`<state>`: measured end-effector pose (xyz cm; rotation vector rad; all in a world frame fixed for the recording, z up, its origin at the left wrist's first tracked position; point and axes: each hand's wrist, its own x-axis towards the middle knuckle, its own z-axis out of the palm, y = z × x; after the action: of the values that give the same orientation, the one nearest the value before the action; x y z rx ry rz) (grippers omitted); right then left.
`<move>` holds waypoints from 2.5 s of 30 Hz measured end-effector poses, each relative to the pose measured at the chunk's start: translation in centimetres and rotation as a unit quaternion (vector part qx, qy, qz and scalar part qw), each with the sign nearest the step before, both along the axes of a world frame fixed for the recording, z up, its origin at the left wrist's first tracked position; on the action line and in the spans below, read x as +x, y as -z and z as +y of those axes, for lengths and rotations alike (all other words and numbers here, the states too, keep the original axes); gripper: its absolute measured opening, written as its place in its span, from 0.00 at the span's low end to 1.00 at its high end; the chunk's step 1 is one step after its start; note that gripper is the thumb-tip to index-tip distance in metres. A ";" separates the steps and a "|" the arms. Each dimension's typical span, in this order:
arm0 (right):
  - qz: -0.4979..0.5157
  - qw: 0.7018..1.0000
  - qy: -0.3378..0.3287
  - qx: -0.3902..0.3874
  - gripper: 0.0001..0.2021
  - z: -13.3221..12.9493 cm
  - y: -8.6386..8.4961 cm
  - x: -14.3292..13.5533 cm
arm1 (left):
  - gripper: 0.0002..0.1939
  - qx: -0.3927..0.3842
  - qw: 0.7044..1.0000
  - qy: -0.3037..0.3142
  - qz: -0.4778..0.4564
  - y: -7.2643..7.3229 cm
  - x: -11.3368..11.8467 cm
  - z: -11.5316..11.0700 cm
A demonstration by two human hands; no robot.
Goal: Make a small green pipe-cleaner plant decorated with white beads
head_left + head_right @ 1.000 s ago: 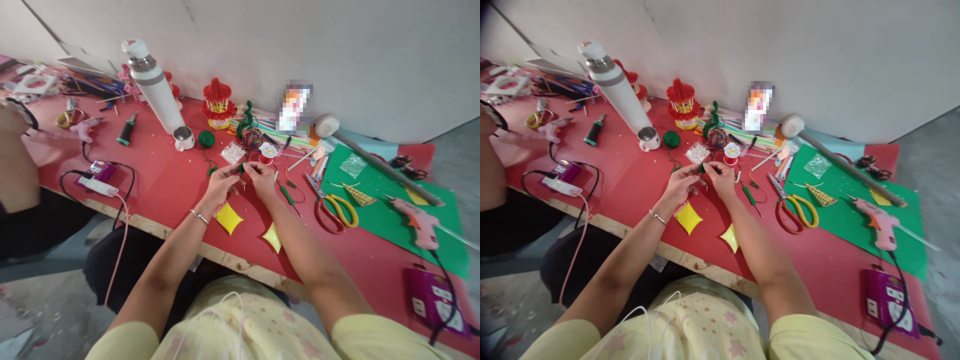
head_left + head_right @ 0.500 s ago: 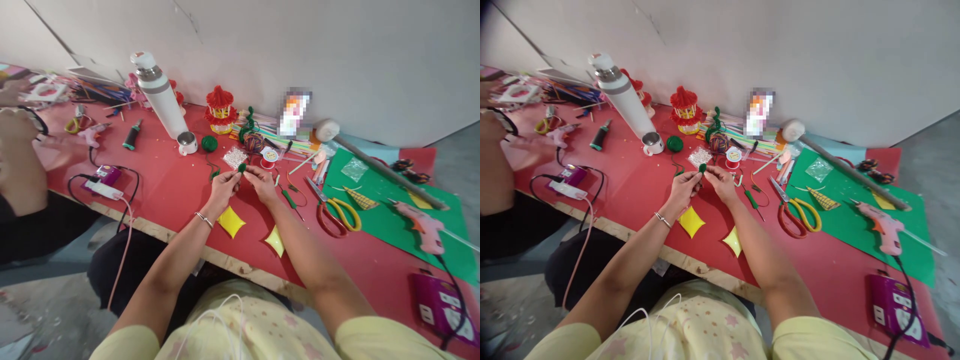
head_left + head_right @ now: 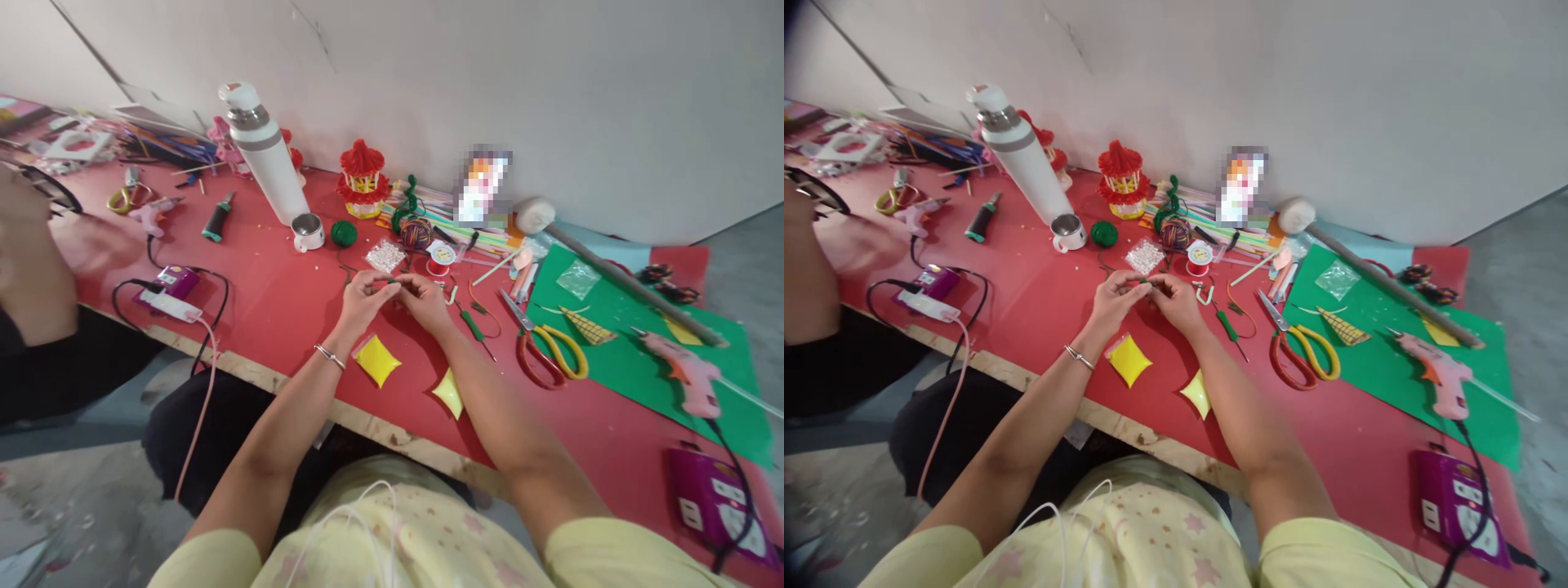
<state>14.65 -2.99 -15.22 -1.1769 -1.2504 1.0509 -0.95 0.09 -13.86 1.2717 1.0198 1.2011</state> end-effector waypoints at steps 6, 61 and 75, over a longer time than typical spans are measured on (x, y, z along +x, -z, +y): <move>-0.040 0.999 0.000 0.024 0.22 -0.1 0.0 -0.3 | 0.16 -0.112 0.990 0.009 -0.091 -0.3 0.1 -0.1; 0.056 0.987 0.153 0.016 0.32 0.4 0.3 -0.2 | 0.13 -0.081 0.995 0.044 -0.024 0.3 -0.8 0.4; -0.006 0.993 0.111 0.041 0.14 0.1 0.1 0.0 | 0.17 -0.125 0.985 0.114 -0.021 0.1 -0.9 0.1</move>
<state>14.68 -2.86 -15.33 -1.2305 -1.1317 0.8220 -1.86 0.23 -13.94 1.1257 0.9335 0.8915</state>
